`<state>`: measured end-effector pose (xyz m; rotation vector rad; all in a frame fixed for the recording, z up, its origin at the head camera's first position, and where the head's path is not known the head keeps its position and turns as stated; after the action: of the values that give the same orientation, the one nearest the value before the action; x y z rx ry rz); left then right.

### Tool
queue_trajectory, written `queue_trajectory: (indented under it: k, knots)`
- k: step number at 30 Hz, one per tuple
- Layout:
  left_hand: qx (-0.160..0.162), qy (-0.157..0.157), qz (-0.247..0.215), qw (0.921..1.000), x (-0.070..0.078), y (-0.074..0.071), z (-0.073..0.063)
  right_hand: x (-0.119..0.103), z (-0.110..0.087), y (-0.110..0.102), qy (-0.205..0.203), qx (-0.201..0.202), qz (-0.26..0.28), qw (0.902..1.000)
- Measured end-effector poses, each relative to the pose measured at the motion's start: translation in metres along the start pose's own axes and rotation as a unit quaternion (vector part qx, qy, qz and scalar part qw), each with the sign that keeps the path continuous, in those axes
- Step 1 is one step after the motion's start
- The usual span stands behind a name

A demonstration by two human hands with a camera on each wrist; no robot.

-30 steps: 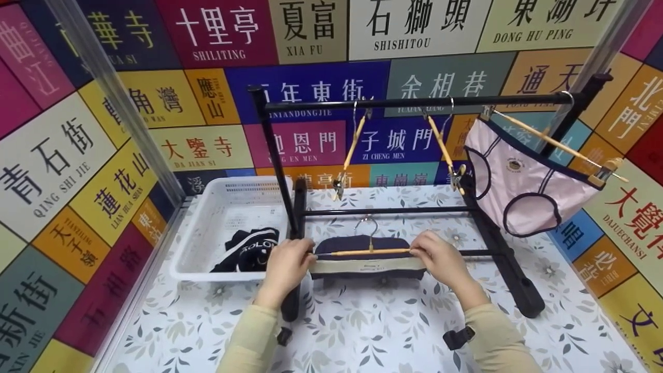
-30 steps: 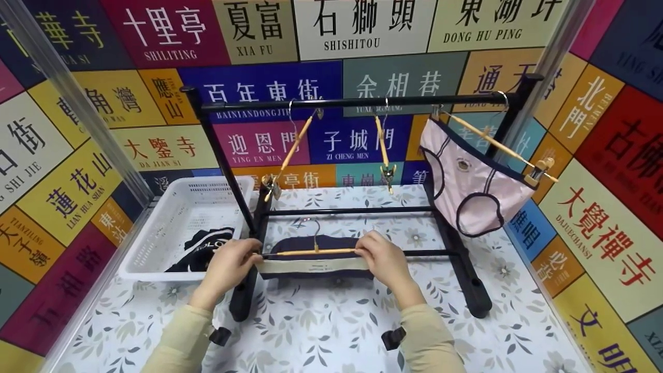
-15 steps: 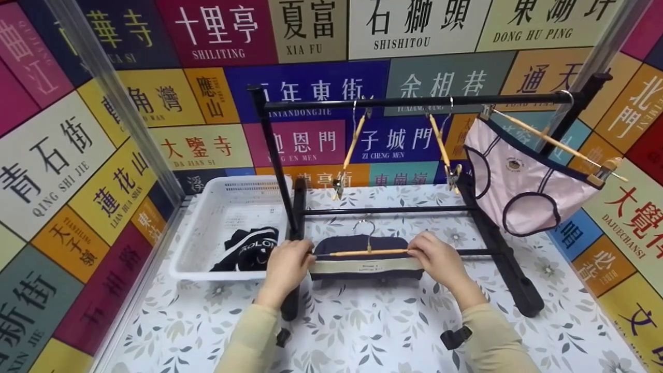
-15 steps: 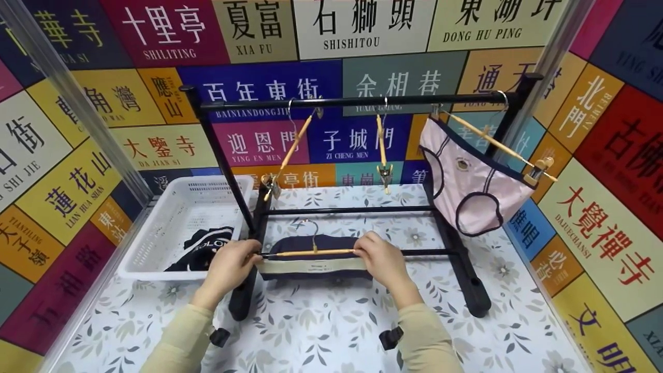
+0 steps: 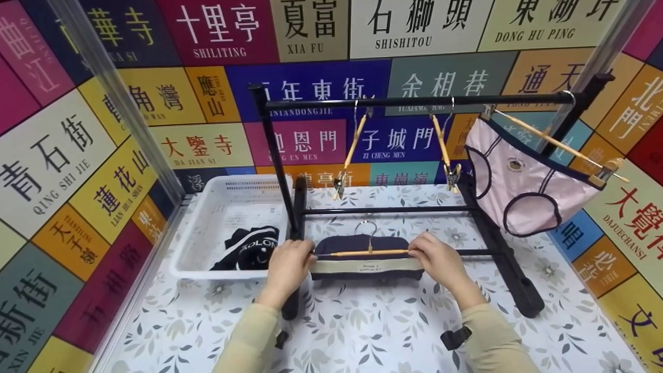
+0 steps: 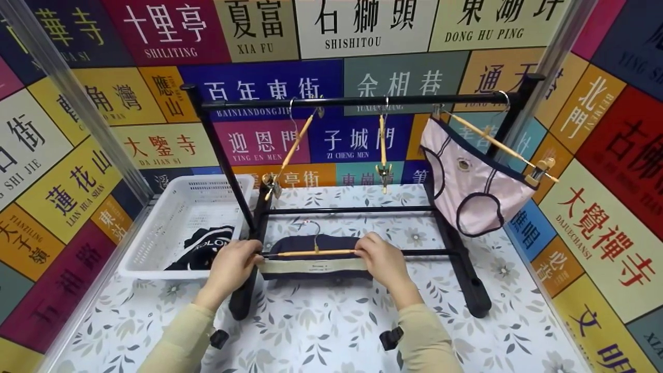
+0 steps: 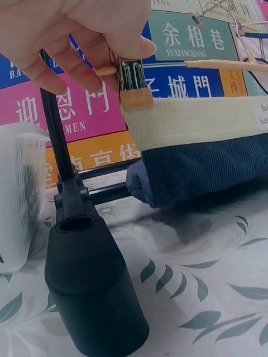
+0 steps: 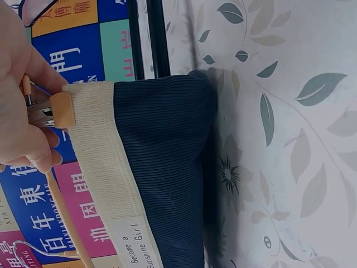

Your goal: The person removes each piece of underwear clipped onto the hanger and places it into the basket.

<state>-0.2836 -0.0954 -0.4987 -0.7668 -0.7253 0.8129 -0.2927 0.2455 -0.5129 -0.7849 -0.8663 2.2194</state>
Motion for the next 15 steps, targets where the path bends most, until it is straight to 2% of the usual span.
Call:
queue_trajectory:
  k: [7, 15]
  knots:
    - [0.013, 0.004, 0.016, 0.9998, 0.0007, 0.0006, -0.0022, 0.0004, -0.0004, 0.0024, -0.008, 0.003, -0.002, 1.0000]
    - [0.023, 0.006, 0.015, 0.9996, 0.0022, 0.0008, -0.0027, 0.0011, -0.0015, 0.0038, 0.002, -0.005, -0.007, 1.0000]
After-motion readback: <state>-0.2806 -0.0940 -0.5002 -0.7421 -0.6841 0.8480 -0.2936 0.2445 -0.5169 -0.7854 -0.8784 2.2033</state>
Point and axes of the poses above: each hand's wrist, its own z-axis towards the middle knuckle, its own y-axis out of the palm, x = y × z, the point moved 4 cm from there along z, towards the middle knuckle, and after that the axes turned 2 degrees about -z, right-handed, at the moved point
